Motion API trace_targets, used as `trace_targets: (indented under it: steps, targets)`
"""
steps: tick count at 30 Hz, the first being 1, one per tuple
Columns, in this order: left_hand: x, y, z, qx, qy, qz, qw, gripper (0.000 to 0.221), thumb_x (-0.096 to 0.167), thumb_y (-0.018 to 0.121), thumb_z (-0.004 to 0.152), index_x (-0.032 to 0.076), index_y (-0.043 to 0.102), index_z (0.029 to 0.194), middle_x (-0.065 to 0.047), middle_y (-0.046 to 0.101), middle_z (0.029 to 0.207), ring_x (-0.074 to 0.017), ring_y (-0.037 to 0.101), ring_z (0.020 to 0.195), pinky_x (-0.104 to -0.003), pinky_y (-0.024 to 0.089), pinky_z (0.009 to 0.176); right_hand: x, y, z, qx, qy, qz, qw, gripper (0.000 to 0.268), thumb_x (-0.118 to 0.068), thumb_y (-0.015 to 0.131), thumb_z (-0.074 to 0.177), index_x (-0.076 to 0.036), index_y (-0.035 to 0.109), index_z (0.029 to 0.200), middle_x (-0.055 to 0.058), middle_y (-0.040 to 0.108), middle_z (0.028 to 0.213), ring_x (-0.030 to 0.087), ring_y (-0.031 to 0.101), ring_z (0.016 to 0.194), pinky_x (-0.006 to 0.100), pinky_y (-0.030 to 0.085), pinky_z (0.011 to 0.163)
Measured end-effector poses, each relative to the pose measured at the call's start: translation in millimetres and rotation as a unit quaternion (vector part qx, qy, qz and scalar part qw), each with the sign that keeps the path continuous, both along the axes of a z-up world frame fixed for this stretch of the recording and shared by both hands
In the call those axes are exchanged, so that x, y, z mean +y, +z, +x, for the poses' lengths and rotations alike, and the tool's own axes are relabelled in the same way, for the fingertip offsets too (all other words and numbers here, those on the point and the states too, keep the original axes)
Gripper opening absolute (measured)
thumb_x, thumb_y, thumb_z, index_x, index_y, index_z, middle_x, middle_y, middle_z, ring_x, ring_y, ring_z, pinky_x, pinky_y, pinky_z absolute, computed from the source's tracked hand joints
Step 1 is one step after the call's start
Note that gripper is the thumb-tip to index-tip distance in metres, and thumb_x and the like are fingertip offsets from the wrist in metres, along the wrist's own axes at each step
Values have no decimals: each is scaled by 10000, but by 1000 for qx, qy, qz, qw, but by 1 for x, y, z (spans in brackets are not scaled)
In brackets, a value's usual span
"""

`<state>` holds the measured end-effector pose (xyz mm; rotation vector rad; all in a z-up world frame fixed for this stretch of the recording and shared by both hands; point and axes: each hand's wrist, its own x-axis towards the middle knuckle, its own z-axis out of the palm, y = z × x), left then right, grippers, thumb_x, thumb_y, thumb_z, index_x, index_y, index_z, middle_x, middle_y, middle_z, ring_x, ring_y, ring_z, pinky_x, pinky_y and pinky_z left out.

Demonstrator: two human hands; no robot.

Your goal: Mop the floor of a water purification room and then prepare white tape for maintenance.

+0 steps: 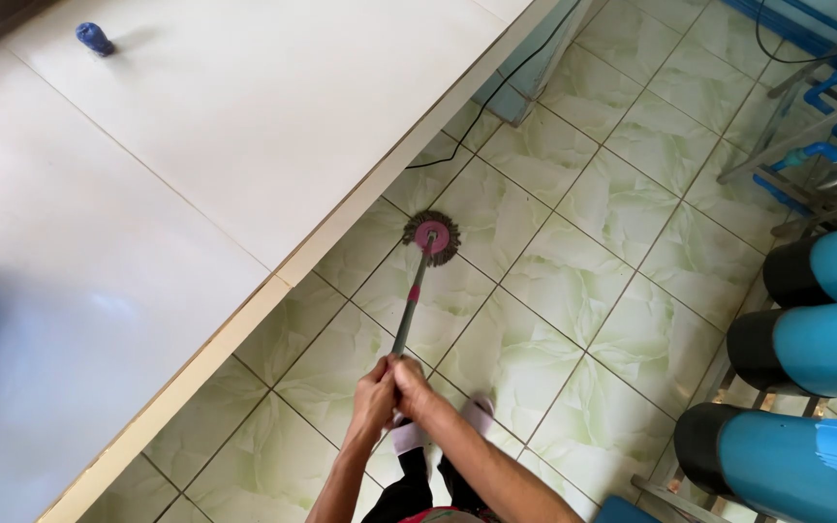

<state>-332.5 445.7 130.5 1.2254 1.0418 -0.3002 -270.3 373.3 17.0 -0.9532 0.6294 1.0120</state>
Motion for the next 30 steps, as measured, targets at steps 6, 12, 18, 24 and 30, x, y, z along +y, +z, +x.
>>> trace_targets:
  steps: [6,12,18,24,30]
  targets:
    - [-37,10,102,-15,-31,-5,999,530,334,483,994,323,499,1523,-64,501,550,-193,413,368,-362,322,328,-38,-17,108,-98,11,-111,989,200,-256,533,1017,-64,584,1040,152,636,931,312,610,826,515,535,640]
    - [-61,-21,199,-89,-76,38,992,380,351,469,1053,201,642,1356,-50,591,602,-181,478,374,-365,356,316,-71,-18,215,-109,5,-89,990,248,-280,547,1019,-58,590,1121,171,651,1019,335,633,885,532,557,675]
    - [-65,-18,241,-59,-119,-12,991,327,344,428,1071,187,546,1332,-86,516,607,-208,427,388,-382,327,331,-76,15,247,-111,-2,-103,988,457,-268,562,1045,-135,357,1431,135,610,1110,297,622,921,533,539,649]
    - [-33,-39,167,-27,-53,-16,998,492,343,439,1033,341,467,1524,-75,568,597,-194,456,382,-378,358,333,-31,-2,173,-103,102,-127,981,702,-318,480,1017,-333,111,1614,149,597,1113,294,579,884,456,481,586]
    - [36,-26,33,12,-6,-47,999,502,423,479,1029,332,503,1523,-46,453,555,-161,379,373,-353,301,330,39,-20,36,-56,121,-64,989,540,-267,514,1023,-223,210,1467,140,573,1089,271,607,943,460,575,696]
